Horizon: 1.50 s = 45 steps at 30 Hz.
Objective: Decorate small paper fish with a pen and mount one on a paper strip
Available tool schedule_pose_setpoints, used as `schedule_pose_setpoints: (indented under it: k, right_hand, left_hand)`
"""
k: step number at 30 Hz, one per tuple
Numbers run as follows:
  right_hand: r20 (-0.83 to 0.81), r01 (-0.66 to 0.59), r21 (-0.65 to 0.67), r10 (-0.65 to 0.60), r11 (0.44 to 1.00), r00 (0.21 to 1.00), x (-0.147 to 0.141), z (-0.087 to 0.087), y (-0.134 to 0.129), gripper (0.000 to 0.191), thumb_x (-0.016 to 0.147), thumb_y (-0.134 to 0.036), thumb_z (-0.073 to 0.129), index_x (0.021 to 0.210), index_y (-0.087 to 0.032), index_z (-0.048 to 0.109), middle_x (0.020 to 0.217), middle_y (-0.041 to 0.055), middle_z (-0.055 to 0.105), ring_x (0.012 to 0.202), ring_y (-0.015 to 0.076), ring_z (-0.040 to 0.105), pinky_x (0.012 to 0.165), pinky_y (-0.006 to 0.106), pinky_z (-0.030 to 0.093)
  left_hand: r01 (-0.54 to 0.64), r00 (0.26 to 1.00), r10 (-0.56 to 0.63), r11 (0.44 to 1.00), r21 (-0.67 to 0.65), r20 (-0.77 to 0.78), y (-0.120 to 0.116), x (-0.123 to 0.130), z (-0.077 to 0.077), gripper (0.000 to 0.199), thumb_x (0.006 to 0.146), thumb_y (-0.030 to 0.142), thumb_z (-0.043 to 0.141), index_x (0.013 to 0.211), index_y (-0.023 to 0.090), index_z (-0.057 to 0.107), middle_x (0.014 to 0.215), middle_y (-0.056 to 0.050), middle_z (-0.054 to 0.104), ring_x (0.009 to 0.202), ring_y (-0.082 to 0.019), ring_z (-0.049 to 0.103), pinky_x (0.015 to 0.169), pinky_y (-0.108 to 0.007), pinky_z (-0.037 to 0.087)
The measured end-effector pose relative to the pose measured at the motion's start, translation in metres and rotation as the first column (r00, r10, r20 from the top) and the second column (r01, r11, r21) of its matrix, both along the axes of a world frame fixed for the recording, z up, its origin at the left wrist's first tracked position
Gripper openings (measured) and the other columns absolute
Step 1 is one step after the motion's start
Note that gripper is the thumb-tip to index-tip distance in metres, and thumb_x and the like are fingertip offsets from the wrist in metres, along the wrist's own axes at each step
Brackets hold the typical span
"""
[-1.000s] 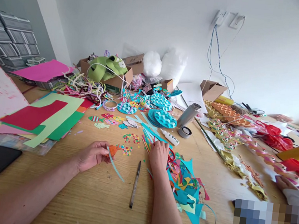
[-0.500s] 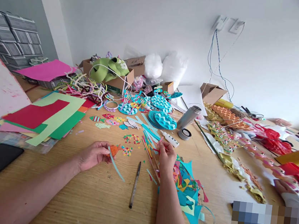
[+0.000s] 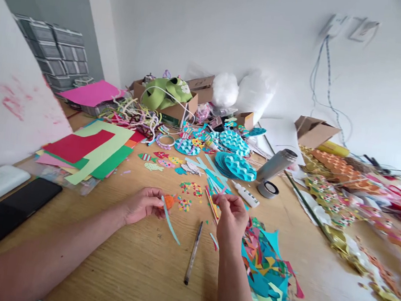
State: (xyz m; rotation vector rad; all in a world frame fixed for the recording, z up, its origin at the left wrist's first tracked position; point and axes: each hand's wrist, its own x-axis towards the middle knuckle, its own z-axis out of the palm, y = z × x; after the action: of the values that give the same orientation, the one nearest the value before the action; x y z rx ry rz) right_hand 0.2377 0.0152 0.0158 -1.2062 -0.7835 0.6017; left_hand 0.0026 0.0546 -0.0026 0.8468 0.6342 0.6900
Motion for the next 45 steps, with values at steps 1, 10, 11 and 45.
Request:
schedule_pose_setpoints:
  k: [1, 10, 11, 45]
  right_hand:
    - [0.010, -0.057, -0.012, 0.057, 0.998, 0.998, -0.012, 0.003, -0.002, 0.016, 0.068, -0.029, 0.073, 0.068, -0.018, 0.061, 0.064, 0.0003, 0.066, 0.066, 0.0161, 0.064, 0.068, 0.030, 0.050]
    - [0.398, -0.308, -0.133, 0.335, 0.942, 0.854, -0.073, 0.006, -0.020, 0.014, 0.080, -0.031, 0.067, 0.075, -0.019, 0.063, 0.070, 0.0019, 0.065, 0.065, 0.0165, 0.060, 0.063, 0.029, 0.048]
    - [0.428, -0.313, -0.140, 0.343, 0.939, 0.836, -0.074, 0.005, -0.021, 0.014, 0.081, -0.032, 0.067, 0.077, -0.019, 0.063, 0.071, 0.0024, 0.066, 0.067, 0.0170, 0.060, 0.065, 0.030, 0.048]
    - [-0.149, -0.392, -0.199, 0.367, 0.898, 0.918, -0.073, -0.019, -0.013, 0.025, 0.069, -0.040, 0.081, 0.081, -0.021, 0.070, 0.077, -0.0012, 0.066, 0.072, 0.0145, 0.057, 0.072, 0.029, 0.044]
  left_hand:
    - [-0.012, 1.000, 0.012, 1.000, -0.001, -0.005, -0.001, 0.001, 0.001, 0.026, 0.056, 0.025, 0.078, 0.072, 0.012, 0.061, 0.070, -0.011, 0.072, 0.056, -0.018, 0.065, 0.057, -0.028, 0.048]
    - [-0.116, 0.993, 0.116, 0.993, 0.003, -0.023, -0.003, 0.005, 0.003, 0.034, 0.051, 0.031, 0.081, 0.071, 0.012, 0.061, 0.076, -0.012, 0.073, 0.058, -0.018, 0.067, 0.062, -0.032, 0.053]
    - [-0.123, 0.992, 0.123, 0.992, 0.004, -0.024, -0.003, 0.005, 0.004, 0.034, 0.052, 0.031, 0.081, 0.071, 0.012, 0.061, 0.075, -0.011, 0.073, 0.058, -0.018, 0.066, 0.061, -0.031, 0.053]
    - [-0.232, 0.970, 0.232, 0.973, 0.018, -0.068, 0.002, 0.001, 0.006, 0.031, 0.051, 0.029, 0.077, 0.073, 0.014, 0.061, 0.073, -0.010, 0.074, 0.062, -0.021, 0.069, 0.058, -0.029, 0.052]
